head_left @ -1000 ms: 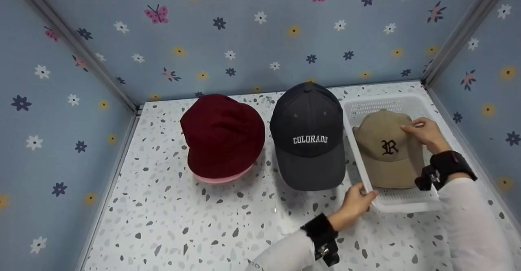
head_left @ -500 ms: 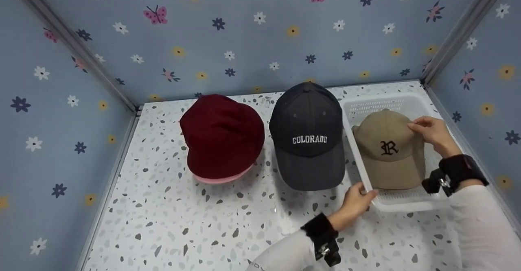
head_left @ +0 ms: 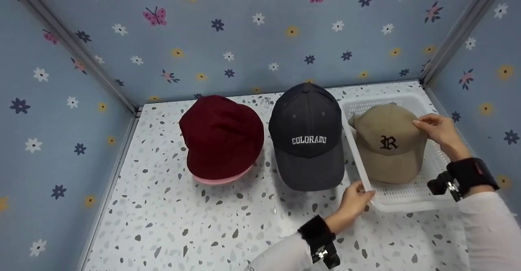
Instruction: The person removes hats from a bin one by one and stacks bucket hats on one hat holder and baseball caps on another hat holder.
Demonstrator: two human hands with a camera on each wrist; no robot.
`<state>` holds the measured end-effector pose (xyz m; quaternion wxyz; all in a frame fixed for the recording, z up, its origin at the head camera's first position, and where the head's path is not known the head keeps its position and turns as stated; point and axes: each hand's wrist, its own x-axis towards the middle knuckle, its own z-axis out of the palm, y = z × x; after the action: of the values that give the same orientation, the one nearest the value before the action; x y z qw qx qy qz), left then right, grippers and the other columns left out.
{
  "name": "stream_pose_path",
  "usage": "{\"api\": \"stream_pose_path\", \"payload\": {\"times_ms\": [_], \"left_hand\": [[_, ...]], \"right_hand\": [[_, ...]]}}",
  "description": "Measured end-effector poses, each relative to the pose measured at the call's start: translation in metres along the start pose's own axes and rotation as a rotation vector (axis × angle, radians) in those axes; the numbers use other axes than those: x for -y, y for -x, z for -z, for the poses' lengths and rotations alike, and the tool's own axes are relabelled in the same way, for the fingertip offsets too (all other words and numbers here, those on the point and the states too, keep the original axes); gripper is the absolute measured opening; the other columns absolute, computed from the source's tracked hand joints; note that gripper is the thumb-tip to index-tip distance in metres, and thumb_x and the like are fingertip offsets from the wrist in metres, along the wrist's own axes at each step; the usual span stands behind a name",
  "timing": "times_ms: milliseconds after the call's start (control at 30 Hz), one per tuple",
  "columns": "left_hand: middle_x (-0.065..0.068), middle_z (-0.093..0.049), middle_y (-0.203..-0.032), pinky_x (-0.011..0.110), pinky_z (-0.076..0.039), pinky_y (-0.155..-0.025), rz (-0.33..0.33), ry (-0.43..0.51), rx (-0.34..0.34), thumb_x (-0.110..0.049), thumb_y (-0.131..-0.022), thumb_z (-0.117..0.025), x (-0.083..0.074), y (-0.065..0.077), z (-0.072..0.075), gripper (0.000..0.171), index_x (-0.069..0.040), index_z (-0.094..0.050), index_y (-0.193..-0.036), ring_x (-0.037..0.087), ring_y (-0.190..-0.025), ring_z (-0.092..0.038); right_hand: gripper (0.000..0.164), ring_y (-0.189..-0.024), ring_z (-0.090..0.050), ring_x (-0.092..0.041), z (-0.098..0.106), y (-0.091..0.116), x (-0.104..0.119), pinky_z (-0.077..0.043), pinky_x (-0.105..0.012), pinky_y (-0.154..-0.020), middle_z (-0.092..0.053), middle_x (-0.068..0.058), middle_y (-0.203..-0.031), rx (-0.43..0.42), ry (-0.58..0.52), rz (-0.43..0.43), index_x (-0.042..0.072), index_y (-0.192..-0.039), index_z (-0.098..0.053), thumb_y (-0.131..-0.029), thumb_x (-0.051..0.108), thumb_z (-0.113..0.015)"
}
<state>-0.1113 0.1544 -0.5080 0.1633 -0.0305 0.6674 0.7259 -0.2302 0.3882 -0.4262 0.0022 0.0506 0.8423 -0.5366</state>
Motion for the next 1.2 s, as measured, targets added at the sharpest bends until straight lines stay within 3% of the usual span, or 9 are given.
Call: {"api": "stream_pose_path", "payload": {"times_ms": [200,367,500,633,800,933,1200], "left_hand": [[0.014,-0.06,-0.1,0.025,-0.048,-0.078,-0.002,0.009,-0.035,0.0,-0.078,-0.057,-0.01,0.004,0.004,0.036,0.008,-0.051,-0.113,0.021,-0.091,-0.058],[0.017,-0.052,-0.118,0.03,-0.044,-0.088,0.014,-0.039,-0.022,-0.007,-0.08,-0.058,-0.022,0.011,0.009,0.046,0.007,-0.044,-0.122,0.027,-0.108,-0.051],[0.016,-0.045,-0.128,0.031,-0.038,-0.095,-0.009,-0.065,0.008,-0.011,-0.081,-0.058,-0.032,0.017,0.013,0.05,0.003,-0.041,-0.126,0.027,-0.117,-0.044],[0.015,-0.045,-0.129,0.031,-0.037,-0.096,-0.041,-0.051,0.024,-0.012,-0.081,-0.058,-0.042,0.023,0.017,0.05,0.0,-0.043,-0.126,0.026,-0.118,-0.043],[0.017,-0.044,-0.129,0.03,-0.038,-0.095,-0.102,-0.007,0.065,-0.011,-0.082,-0.057,-0.051,0.031,0.024,0.048,0.0,-0.043,-0.126,0.026,-0.118,-0.043],[0.019,-0.044,-0.127,0.028,-0.039,-0.093,-0.159,0.066,0.082,-0.007,-0.083,-0.055,-0.058,0.033,0.03,0.046,0.005,-0.041,-0.125,0.03,-0.118,-0.042],[0.018,-0.05,-0.113,0.027,-0.043,-0.089,-0.222,0.256,0.035,0.003,-0.082,-0.052,-0.072,0.031,0.043,0.039,0.011,-0.042,-0.118,0.032,-0.11,-0.049]], "right_hand": [[0.007,-0.06,-0.047,0.002,0.005,0.005,0.01,-0.041,-0.013,-0.053,-0.054,0.017,-0.07,-0.04,-0.015,-0.015,0.026,-0.078,-0.061,-0.084,0.023,-0.06],[0.01,-0.061,-0.05,0.002,0.009,0.01,0.019,-0.044,-0.012,-0.053,-0.057,0.014,-0.068,-0.071,-0.166,-0.004,0.023,-0.077,-0.063,-0.083,0.016,-0.061],[0.011,-0.06,-0.052,0.001,0.011,0.015,0.027,-0.046,-0.013,-0.053,-0.059,0.011,-0.066,-0.091,-0.319,0.011,0.017,-0.075,-0.065,-0.082,0.009,-0.062],[0.007,-0.061,-0.052,0.001,0.013,0.021,0.034,-0.046,-0.013,-0.053,-0.059,0.012,-0.067,-0.141,-0.317,0.015,0.017,-0.076,-0.064,-0.081,0.012,-0.063],[0.002,-0.063,-0.052,-0.002,0.016,0.028,0.043,-0.047,-0.013,-0.054,-0.059,0.01,-0.069,-0.177,-0.354,0.019,0.015,-0.079,-0.063,-0.079,0.015,-0.065],[0.003,-0.065,-0.052,-0.003,0.017,0.034,0.05,-0.048,-0.014,-0.053,-0.059,0.007,-0.071,-0.179,-0.454,0.029,0.013,-0.079,-0.063,-0.078,0.011,-0.066],[0.006,-0.07,-0.053,-0.005,0.017,0.045,0.062,-0.048,-0.014,-0.053,-0.059,0.005,-0.076,-0.222,-0.53,0.054,0.01,-0.082,-0.062,-0.077,0.01,-0.067]]}}
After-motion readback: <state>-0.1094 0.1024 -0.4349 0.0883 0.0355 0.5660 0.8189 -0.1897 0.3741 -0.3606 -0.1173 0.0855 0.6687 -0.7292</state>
